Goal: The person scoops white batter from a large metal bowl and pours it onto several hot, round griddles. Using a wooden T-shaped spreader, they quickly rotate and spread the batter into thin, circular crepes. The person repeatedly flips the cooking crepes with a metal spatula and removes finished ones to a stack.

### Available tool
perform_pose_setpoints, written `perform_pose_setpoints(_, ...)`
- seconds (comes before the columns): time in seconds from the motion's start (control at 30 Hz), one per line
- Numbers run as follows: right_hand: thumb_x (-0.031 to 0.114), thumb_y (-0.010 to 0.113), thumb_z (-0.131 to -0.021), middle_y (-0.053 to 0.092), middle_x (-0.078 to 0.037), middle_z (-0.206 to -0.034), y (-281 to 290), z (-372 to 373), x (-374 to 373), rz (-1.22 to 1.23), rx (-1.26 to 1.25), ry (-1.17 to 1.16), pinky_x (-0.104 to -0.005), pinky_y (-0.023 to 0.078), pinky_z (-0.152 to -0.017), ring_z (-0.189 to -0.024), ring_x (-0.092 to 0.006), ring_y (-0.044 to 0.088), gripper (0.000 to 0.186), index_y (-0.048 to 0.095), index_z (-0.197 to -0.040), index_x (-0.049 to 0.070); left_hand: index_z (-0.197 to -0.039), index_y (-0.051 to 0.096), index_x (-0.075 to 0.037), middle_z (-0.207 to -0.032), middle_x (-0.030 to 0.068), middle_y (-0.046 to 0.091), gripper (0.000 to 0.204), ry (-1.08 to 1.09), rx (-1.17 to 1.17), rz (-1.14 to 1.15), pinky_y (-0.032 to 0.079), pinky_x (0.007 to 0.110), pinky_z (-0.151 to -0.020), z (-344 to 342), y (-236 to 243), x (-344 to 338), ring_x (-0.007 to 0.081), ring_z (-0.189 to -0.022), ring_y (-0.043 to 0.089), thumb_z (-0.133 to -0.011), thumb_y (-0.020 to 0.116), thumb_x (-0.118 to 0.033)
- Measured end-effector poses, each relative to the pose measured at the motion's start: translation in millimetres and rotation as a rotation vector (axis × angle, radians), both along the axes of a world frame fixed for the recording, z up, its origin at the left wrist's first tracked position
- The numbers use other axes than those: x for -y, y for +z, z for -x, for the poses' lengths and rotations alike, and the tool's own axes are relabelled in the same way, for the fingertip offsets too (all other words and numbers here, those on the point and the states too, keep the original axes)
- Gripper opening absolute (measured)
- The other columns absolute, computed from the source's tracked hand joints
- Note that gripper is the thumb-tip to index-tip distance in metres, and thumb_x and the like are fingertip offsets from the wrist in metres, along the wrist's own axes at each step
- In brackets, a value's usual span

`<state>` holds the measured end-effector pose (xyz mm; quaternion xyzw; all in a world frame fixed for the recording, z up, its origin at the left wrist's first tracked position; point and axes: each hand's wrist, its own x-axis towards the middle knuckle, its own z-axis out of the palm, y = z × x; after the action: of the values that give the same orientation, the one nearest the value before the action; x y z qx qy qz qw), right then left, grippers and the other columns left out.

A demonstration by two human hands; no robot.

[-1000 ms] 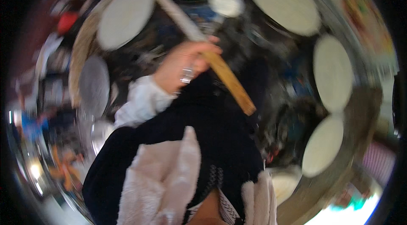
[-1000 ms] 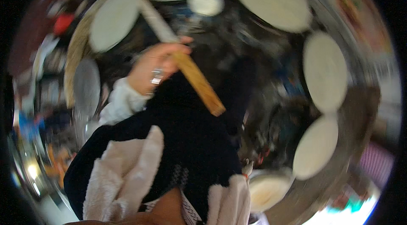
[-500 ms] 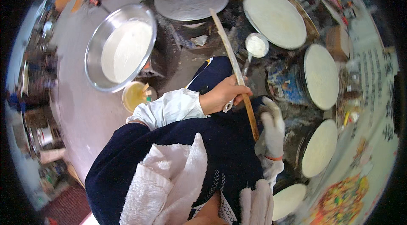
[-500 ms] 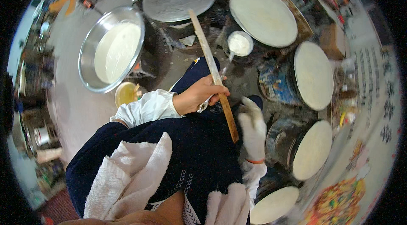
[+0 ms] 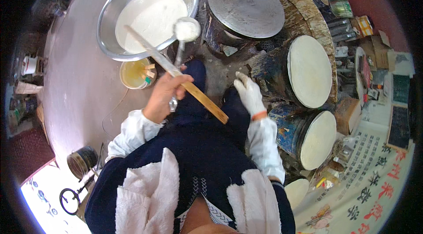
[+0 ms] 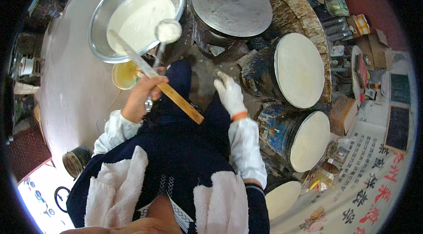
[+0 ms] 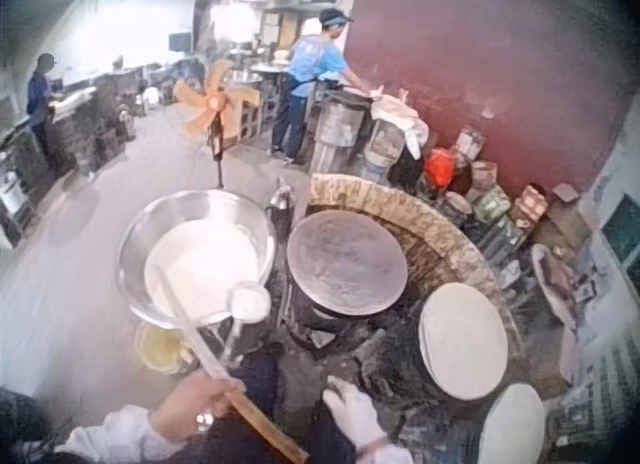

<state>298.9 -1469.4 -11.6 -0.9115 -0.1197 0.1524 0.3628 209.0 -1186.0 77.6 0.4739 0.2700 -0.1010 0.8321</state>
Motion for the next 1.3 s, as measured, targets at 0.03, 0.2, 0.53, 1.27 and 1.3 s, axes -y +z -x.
perform_pose_setpoints(0.03, 0.033, 0.058, -0.094, 0.064, -0.019, -0.129, -17.0, -22.2, 7.0, 0.077, -0.015, 0.006, -0.0391, 0.045, -0.104, -0.122, -0.035, 0.059, 0.047, 0.06, -0.131, 0.002, -0.133, 0.043, 0.003, -0.078, 0.0041, 0.064, 0.054, 0.024, 0.008, 0.033, 0.034, 0.021, -0.043, -3.0, 1.9, -14.2, 0.0056, -0.049, 0.046, -0.089, 0.069, -0.011)
perform_pose_setpoints(0.2, 0.033, 0.057, -0.094, 0.05, -0.021, -0.145, -126.5, -121.9, -15.5, 0.393, 0.072, 0.239, -0.0458, 0.042, -0.107, -0.13, -0.0395, 0.05, 0.055, 0.05, -0.142, 0.007, -0.126, 0.051, -0.001, -0.078, 0.0018, 0.063, 0.036, 0.211, -0.052, 0.047, 0.034, 0.018, -0.041, -5.2, -6.3, -64.1, 0.0045, -0.044, 0.045, -0.094, 0.063, -0.01)
perform_pose_setpoints(0.53, 0.032, 0.058, -0.094, 0.031, -0.013, -0.16, -216.6, -186.7, -17.4, 0.909, -0.034, 0.43, -0.0485, 0.037, -0.113, -0.138, -0.034, 0.043, 0.062, 0.04, -0.149, 0.014, -0.137, 0.043, 0.004, -0.085, 0.002, 0.061, 0.043, 0.439, -0.078, 0.034, 0.037, 0.017, -0.045, -48.8, -11.2, -101.3, 0.002, -0.049, 0.042, -0.098, 0.054, -0.011)
perform_pose_setpoints(1.27, 0.047, 0.061, -0.09, 0.046, -0.017, -0.151, -197.7, -203.3, -43.0, 0.85, -0.287, 0.337, -0.0433, 0.04, -0.11, -0.137, -0.0339, 0.046, 0.074, 0.042, -0.149, 0.006, -0.13, 0.051, 0.003, -0.092, 0.0076, 0.07, 0.038, 0.42, -0.079, 0.188, 0.036, 0.019, -0.043, -73.7, -29.0, -101.4, 0.0039, -0.047, 0.043, -0.095, 0.06, -0.007)
perform_pose_setpoints(1.3, 0.048, 0.061, -0.089, 0.047, -0.018, -0.15, -196.6, -198.1, -40.6, 0.771, -0.233, 0.329, -0.0433, 0.04, -0.111, -0.136, -0.0351, 0.046, 0.075, 0.042, -0.148, 0.006, -0.131, 0.051, 0.003, -0.092, 0.0076, 0.07, 0.038, 0.418, -0.079, 0.186, 0.036, 0.019, -0.043, -73.9, -29.3, -102.1, 0.004, -0.047, 0.043, -0.095, 0.06, -0.007)
